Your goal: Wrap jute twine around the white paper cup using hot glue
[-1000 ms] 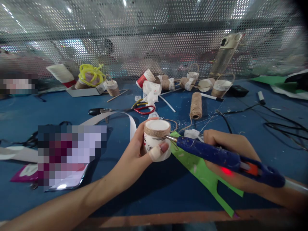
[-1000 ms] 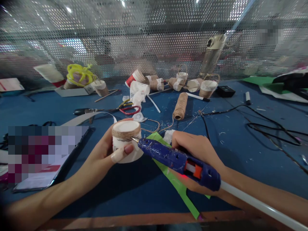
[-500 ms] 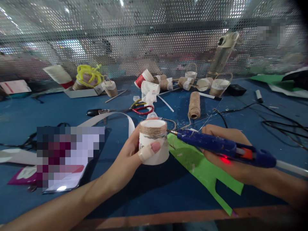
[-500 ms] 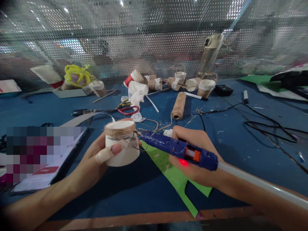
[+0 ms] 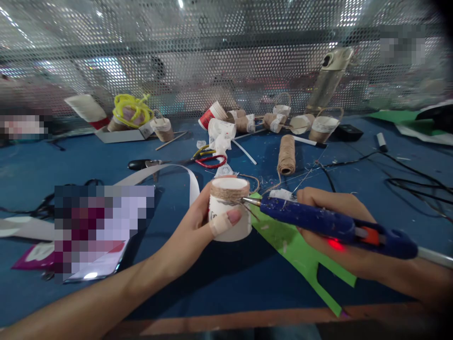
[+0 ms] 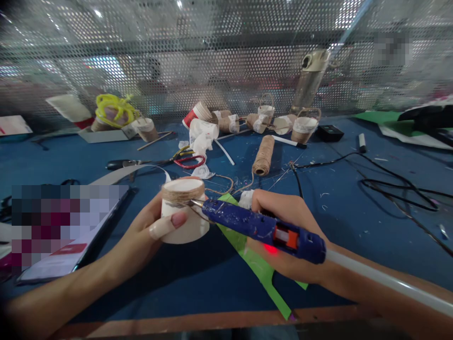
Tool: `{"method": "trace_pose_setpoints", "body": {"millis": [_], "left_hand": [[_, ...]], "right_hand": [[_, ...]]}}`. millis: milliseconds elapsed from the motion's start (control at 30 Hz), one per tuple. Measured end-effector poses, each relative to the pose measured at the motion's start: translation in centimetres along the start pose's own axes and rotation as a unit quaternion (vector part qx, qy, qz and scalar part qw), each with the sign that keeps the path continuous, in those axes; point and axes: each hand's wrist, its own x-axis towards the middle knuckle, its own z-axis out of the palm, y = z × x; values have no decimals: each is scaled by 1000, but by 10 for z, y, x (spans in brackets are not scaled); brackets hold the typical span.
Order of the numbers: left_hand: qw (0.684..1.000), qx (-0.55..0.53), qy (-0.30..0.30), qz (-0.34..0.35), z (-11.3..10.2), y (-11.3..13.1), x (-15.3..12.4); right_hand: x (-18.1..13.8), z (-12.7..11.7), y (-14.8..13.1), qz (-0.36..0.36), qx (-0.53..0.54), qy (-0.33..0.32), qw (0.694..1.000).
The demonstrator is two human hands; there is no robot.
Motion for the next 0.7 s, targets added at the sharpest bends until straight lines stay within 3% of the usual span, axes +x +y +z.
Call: {"method": "trace_pose_setpoints", "body": {"millis": [167, 267, 467, 700], "left_hand": [[1000, 10, 13, -5, -3, 0, 1], [1000, 15, 21, -8, -4, 1, 1], [999, 22, 29, -4, -4, 0, 0], [999, 44, 26, 8, -2, -4, 0]], "right_hand": [[2, -1, -1, 9, 9, 8, 1000], [2, -3, -4, 35, 3, -7, 999], [3, 0, -2, 96, 6, 25, 995], [5, 1, -1, 77, 84, 75, 991]]}}
